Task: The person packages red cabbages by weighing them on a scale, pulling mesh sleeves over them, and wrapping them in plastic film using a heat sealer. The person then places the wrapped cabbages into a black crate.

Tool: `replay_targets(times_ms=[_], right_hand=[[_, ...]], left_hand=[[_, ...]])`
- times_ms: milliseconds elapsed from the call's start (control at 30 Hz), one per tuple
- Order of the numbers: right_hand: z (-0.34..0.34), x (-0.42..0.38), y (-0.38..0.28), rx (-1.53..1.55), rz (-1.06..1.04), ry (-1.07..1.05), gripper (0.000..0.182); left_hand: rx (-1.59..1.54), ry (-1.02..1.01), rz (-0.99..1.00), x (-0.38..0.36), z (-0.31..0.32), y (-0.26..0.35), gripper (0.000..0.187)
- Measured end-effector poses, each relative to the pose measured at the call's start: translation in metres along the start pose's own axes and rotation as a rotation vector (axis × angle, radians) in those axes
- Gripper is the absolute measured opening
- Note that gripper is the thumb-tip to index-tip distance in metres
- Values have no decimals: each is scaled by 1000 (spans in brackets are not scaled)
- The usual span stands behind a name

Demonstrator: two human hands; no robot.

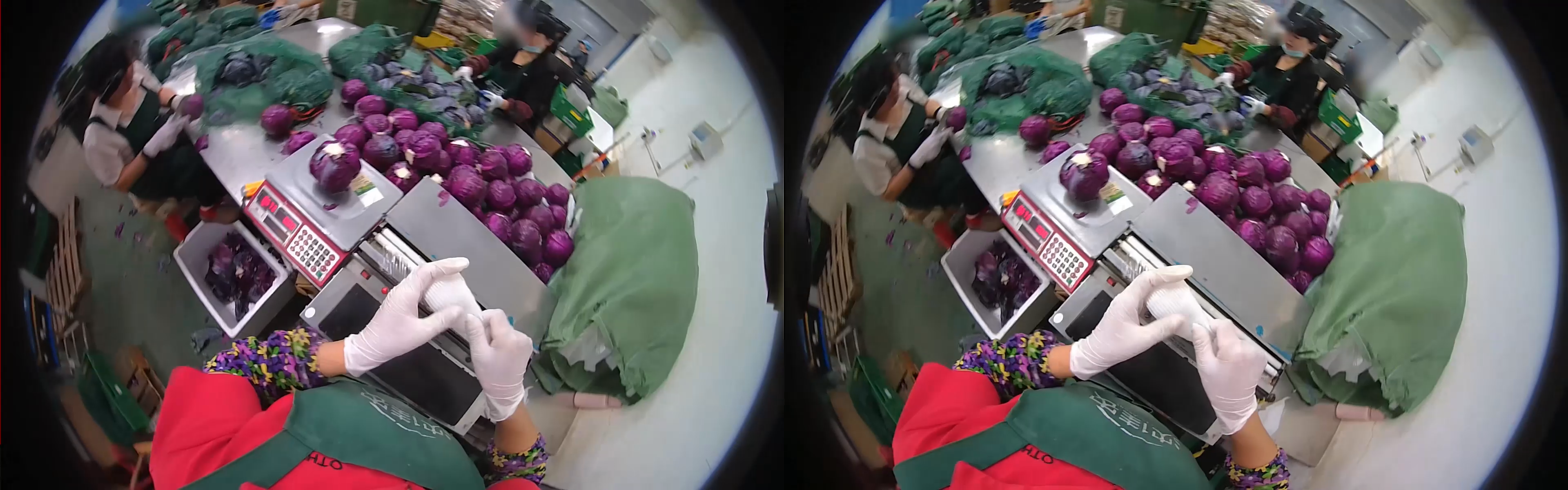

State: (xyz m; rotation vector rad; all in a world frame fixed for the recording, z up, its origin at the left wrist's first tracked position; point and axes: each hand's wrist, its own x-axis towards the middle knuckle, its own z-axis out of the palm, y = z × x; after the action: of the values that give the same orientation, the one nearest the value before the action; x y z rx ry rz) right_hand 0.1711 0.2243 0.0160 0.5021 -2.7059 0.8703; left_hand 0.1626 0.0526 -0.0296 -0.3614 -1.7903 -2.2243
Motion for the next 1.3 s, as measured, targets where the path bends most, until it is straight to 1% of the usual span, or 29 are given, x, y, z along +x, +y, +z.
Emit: replay_targets(times_ms=[67, 100, 167, 267, 300, 367, 400, 433, 467, 500, 533, 600, 633, 667, 733, 800, 833, 867, 933, 967, 1000, 1033, 1067, 1100, 1133, 1167, 1200, 1267, 1300], right_hand=[[5, 1, -2, -167, -89, -63, 10], [9, 1, -3, -12, -66, -217, 12], [-5, 12, -23, 410, 103, -577, 20], [-17, 35, 17, 955, 186, -453, 31], [-12, 44, 20, 1092, 253, -446, 34], [38, 55, 8, 705, 261, -241, 41], [65, 51, 5, 731, 118, -313, 47], [88, 45, -22, 803, 175, -272, 49], [110, 45, -36, 1116, 273, -245, 43], [128, 45, -38, 1208, 332, -279, 34], [144, 48, -40, 1301, 390, -304, 26], [168, 61, -53, 1282, 474, -206, 14], [174, 71, -60, 1092, 481, -188, 8], [196, 77, -51, 1166, 451, -127, 10], [193, 106, -59, 1425, 638, -60, 14], [191, 135, -39, 1730, 928, -210, 15], [188, 144, -44, 1306, 563, -260, 13], [192, 155, -34, 1406, 717, -391, 20], [197, 183, -55, 723, 472, -649, 35], [208, 200, -44, 426, 143, -700, 41], [220, 222, -34, 407, 144, -748, 40], [229, 250, -38, 443, 274, -654, 34], [238, 277, -42, 487, 399, -547, 29], [264, 305, -16, 82, -48, -311, 34], [276, 323, -7, 252, 323, -271, 32], [312, 339, 37, -43, 178, -269, 36], [327, 339, 43, -484, -76, -475, 35], [435, 311, 150, 101, 335, -565, 35], [391, 295, 85, 602, 578, -487, 34]], left_hand=[[49, -57, -54, -7, -16, 0, 30], [-171, -34, -261, -9, -23, -5, 27], [-377, 180, -303, -7, -33, -1, 31], [-559, 305, -343, -8, -54, 4, 33], [-605, 185, -399, -11, -61, 6, 31], [-595, 83, -461, -13, -66, 5, 29], [-594, 57, -468, -10, -69, 8, 23], [-264, 103, -260, -6, -73, -1, 20], [64, 138, -53, -3, -78, -11, 17], [273, 228, 38, 1, -88, -12, 8], [474, 297, 289, 12, -104, -16, 10], [-146, 366, 27, 17, -123, -24, 12], [-232, 397, -63, 25, -138, -23, 12], [-305, 409, -152, 38, -153, -12, 14], [-302, 162, -389, 48, -187, -27, 19], [-365, -189, -622, 41, -210, -47, 33], [-309, -298, -767, 47, -227, -42, 32], [-247, -409, -906, 58, -248, -35, 30], [-78, -191, -582, 95, -285, -55, 22], [55, 5, -463, 124, -295, -57, 19], [518, 168, -230, 152, -310, -75, 20], [663, 228, -146, 183, -324, -83, 29], [857, 261, -300, 207, -324, -71, 31], [999, 271, -294, 223, -336, -92, 31], [994, 274, -288, 229, -346, -123, 31], [1218, 126, -305, 232, -356, -156, 26], [1438, -30, -320, 235, -360, -175, 21], [1439, -236, -241, 210, -350, -184, 21], [1421, -243, -172, 201, -349, -188, 20]])
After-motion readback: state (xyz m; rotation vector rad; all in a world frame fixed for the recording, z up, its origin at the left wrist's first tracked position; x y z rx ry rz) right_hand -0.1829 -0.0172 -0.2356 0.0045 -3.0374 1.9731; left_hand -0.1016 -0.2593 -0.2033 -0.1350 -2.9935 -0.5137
